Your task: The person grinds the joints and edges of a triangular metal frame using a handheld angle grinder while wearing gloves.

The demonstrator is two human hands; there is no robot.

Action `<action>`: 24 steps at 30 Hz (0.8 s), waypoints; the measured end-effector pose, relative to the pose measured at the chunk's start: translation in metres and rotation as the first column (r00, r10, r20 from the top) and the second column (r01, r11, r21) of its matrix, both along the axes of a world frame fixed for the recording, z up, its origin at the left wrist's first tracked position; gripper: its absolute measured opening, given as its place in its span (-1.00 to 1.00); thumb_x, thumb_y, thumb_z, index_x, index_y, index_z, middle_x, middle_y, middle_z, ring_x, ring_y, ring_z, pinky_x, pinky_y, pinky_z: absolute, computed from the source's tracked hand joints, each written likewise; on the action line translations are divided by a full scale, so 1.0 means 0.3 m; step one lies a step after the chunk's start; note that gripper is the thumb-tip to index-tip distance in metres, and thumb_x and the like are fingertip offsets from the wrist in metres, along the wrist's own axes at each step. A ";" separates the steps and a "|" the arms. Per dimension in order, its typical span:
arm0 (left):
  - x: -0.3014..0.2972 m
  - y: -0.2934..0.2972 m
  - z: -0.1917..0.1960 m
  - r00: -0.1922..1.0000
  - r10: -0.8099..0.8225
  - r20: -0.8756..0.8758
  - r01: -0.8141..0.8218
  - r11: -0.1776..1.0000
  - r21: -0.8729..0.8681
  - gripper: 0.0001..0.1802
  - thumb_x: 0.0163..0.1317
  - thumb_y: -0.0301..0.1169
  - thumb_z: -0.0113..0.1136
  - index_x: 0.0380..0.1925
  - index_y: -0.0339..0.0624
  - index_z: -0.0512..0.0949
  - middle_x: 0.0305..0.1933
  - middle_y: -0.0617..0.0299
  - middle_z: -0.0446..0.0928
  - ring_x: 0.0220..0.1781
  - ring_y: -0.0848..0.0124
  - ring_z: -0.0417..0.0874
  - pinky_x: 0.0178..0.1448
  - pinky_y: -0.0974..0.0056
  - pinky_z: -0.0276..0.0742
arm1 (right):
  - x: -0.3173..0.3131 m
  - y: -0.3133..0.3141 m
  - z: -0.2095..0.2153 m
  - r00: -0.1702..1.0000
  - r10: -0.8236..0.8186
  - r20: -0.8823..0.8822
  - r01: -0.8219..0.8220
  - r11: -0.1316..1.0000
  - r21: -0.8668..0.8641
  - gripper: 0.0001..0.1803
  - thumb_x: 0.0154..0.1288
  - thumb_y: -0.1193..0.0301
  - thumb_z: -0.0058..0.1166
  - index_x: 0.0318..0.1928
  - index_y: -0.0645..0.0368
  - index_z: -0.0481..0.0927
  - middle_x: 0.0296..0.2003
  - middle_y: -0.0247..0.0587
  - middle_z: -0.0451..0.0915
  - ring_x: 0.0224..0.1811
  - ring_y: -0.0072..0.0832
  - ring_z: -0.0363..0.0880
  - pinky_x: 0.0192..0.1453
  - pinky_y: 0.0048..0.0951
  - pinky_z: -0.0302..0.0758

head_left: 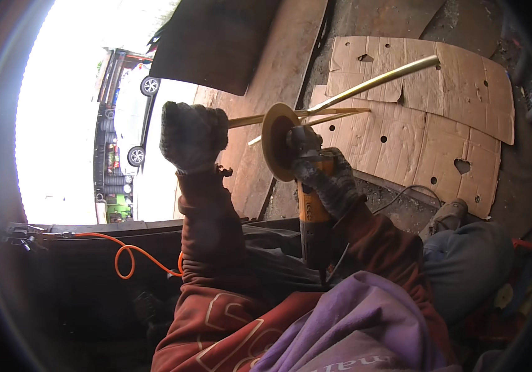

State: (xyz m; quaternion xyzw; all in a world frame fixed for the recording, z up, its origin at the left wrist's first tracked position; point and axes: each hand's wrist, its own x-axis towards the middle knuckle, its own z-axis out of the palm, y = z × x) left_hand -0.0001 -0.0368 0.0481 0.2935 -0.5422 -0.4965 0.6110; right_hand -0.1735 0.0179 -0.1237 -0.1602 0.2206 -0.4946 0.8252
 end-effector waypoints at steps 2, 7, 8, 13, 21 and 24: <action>0.000 -0.002 -0.011 1.000 0.000 0.014 0.000 1.000 -0.006 -0.51 0.46 -0.14 -0.39 -0.61 -0.11 0.30 -0.75 0.21 0.21 -0.81 0.35 0.14 -0.70 0.27 0.19 | -0.003 -0.006 -0.007 1.000 -0.031 -0.002 0.031 1.000 0.001 -0.64 0.08 0.42 0.34 -0.14 0.15 0.48 -0.33 -0.29 0.60 -0.40 -0.56 0.57 -0.31 -0.49 0.56; -0.017 0.001 0.001 0.997 -0.061 0.052 0.064 0.997 -0.047 -0.51 0.46 -0.16 -0.40 -0.62 -0.13 0.29 -0.75 0.20 0.21 -0.82 0.36 0.11 -0.72 0.29 0.18 | -0.017 -0.034 -0.040 0.998 0.010 -0.068 -0.005 0.998 0.064 -0.57 0.04 0.42 0.38 -0.17 0.16 0.39 -0.40 -0.33 0.56 -0.44 -0.62 0.52 -0.35 -0.51 0.49; -0.017 -0.001 0.002 0.993 -0.064 0.099 0.070 0.995 -0.067 -0.51 0.46 -0.16 -0.40 -0.62 -0.13 0.29 -0.75 0.20 0.21 -0.82 0.36 0.11 -0.72 0.29 0.17 | -0.022 -0.034 -0.040 0.998 0.009 -0.067 -0.005 0.998 0.064 -0.57 0.04 0.42 0.38 -0.17 0.16 0.39 -0.40 -0.33 0.56 -0.44 -0.62 0.52 -0.35 -0.51 0.49; -0.028 -0.006 -0.006 0.992 -0.048 0.115 0.056 0.996 -0.072 -0.54 0.44 -0.17 -0.37 -0.61 -0.13 0.29 -0.73 0.20 0.21 -0.81 0.35 0.12 -0.70 0.28 0.16 | -0.043 -0.041 -0.031 0.999 -0.018 -0.047 0.021 0.997 0.072 -0.55 0.03 0.43 0.38 -0.15 0.16 0.37 -0.40 -0.32 0.56 -0.44 -0.61 0.52 -0.35 -0.53 0.50; 0.005 0.027 0.002 0.908 -0.263 0.326 0.292 0.956 -0.040 -0.71 0.41 -0.23 -0.19 -0.51 -0.05 0.26 -0.60 0.38 0.17 -0.57 0.45 0.28 -0.28 0.29 0.30 | -0.023 -0.011 0.022 0.999 -0.028 0.043 0.031 0.997 -0.064 -0.60 0.06 0.45 0.34 -0.17 0.15 0.38 -0.43 -0.31 0.55 -0.47 -0.59 0.52 -0.37 -0.54 0.50; -0.072 0.020 -0.012 0.897 0.154 0.414 -0.069 0.974 -0.214 -0.64 0.41 -0.14 -0.19 -0.48 -0.13 0.32 -0.64 0.32 0.23 -0.66 0.42 0.27 -0.41 0.30 0.30 | -0.047 -0.023 0.007 0.999 -0.003 -0.038 0.004 1.000 0.016 -0.64 0.08 0.46 0.32 -0.19 0.15 0.39 -0.43 -0.31 0.56 -0.46 -0.60 0.52 -0.36 -0.54 0.50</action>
